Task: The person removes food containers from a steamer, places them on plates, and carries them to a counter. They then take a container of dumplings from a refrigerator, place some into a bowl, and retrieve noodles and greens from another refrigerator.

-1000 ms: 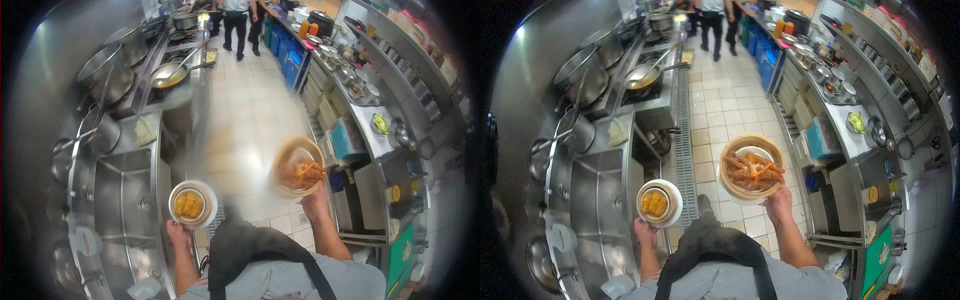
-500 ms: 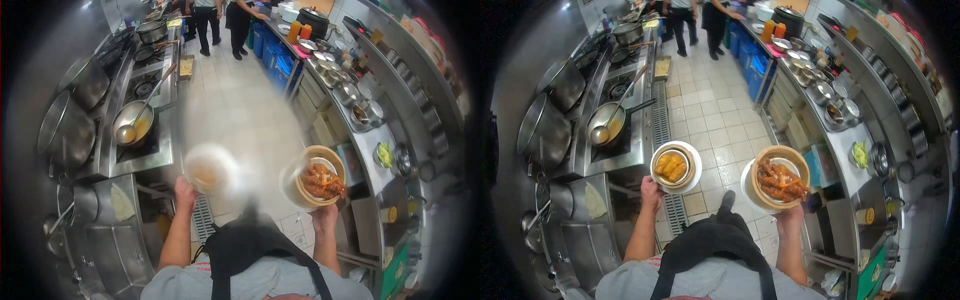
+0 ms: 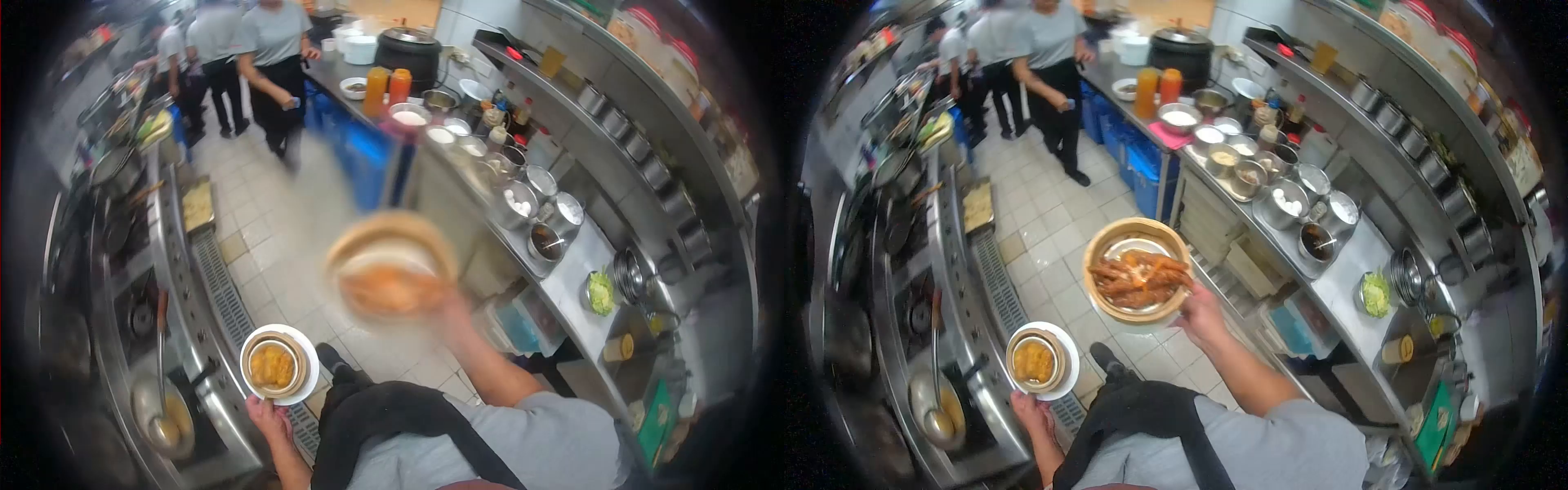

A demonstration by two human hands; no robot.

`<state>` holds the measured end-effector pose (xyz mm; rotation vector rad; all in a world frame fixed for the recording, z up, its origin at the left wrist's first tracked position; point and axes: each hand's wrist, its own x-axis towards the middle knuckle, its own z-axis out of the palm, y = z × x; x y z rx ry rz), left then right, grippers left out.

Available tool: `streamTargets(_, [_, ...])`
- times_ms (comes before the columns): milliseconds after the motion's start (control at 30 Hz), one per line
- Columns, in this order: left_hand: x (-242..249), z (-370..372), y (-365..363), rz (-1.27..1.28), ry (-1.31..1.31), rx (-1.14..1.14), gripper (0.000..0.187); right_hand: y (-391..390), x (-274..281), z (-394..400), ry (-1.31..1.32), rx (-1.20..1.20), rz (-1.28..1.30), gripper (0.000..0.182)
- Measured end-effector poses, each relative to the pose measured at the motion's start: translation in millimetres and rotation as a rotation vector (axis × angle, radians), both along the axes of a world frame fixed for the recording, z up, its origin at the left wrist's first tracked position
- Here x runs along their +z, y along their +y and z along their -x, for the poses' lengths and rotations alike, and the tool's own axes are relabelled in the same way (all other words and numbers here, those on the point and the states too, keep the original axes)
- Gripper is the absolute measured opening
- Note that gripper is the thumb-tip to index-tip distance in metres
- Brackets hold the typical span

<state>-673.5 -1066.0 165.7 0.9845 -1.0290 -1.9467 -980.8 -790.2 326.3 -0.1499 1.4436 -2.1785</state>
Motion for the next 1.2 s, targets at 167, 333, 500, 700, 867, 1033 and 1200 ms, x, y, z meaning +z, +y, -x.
streamTargets(167, [3.4, 98.4, -103.4, 0.020, -0.093, -0.023, 0.032, -90.8, -18.8, 78.0, -0.107, -0.112, 0.183, 0.049])
streamTargets(333, [11.4, 216.5, -191.7, 0.061, 0.060, -0.095, 0.029, -150.4, -14.2, 154.8, -0.142, -0.166, 0.192, 0.051])
streamTargets(500, [29.8, 322.2, -228.3, 0.073, 0.044, -0.156, 0.030, -187.1, -58.6, 250.1, -0.143, -0.152, 0.247, 0.051])
streamTargets(700, [37.8, 395.6, -246.3, 0.076, -0.041, -0.005, 0.024, -218.9, -47.4, 332.5, -0.097, -0.094, 0.143, 0.046])
streamTargets(867, [15.0, 420.2, -286.3, 0.044, -0.084, -0.007, 0.029, -260.6, -11.2, 379.5, -0.087, -0.122, -0.013, 0.048])
streamTargets(1033, [32.1, 466.0, -328.6, 0.015, -0.102, 0.077, 0.026, -316.6, 7.3, 426.4, 0.057, -0.114, -0.272, 0.048])
streamTargets(1200, [4.4, 495.4, -428.1, -0.043, -0.065, -0.033, 0.030, -386.6, 3.5, 470.4, -0.084, -0.142, -0.105, 0.045])
